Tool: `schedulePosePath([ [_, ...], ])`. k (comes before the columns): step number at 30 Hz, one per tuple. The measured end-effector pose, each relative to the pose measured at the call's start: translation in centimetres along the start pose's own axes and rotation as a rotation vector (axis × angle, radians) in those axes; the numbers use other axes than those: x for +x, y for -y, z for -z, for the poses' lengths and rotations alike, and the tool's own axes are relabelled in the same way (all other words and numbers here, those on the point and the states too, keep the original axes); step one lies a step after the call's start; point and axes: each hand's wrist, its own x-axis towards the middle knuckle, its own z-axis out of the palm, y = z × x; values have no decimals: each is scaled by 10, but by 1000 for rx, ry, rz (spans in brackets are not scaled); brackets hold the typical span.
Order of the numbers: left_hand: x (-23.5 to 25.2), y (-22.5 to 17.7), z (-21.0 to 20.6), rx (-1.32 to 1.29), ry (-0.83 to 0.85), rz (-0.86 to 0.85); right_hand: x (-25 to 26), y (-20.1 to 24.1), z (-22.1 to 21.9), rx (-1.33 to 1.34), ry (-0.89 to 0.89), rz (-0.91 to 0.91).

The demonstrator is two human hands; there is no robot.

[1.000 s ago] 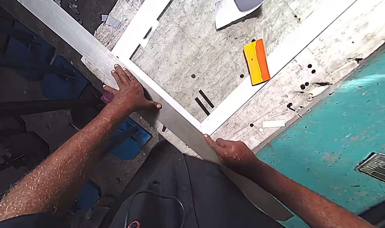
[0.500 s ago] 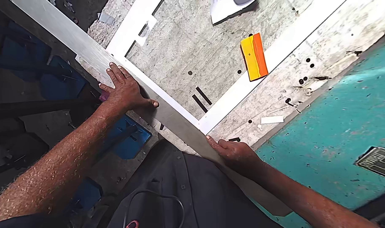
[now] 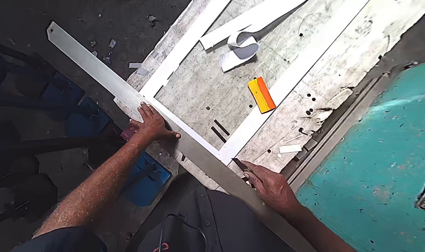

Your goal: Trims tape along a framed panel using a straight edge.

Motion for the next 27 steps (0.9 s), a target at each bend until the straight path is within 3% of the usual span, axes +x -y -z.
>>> schedulePosePath([
  [4, -7, 0, 8, -40, 31, -7, -11, 2, -36, 104, -31, -270],
  [11, -15, 7, 7, -57, 0, -46, -32, 35, -71, -245, -101, -263],
  [17, -16, 27, -9, -87, -138, -173, -25, 58, -69, -336, -6, -347],
  [21, -11, 54, -14, -102, -241, -393, -13, 71, -60, -276, 104, -467],
  [27, 35, 98, -11, -100, -372, -1033, -8, 91, -65, -315, 129, -578],
])
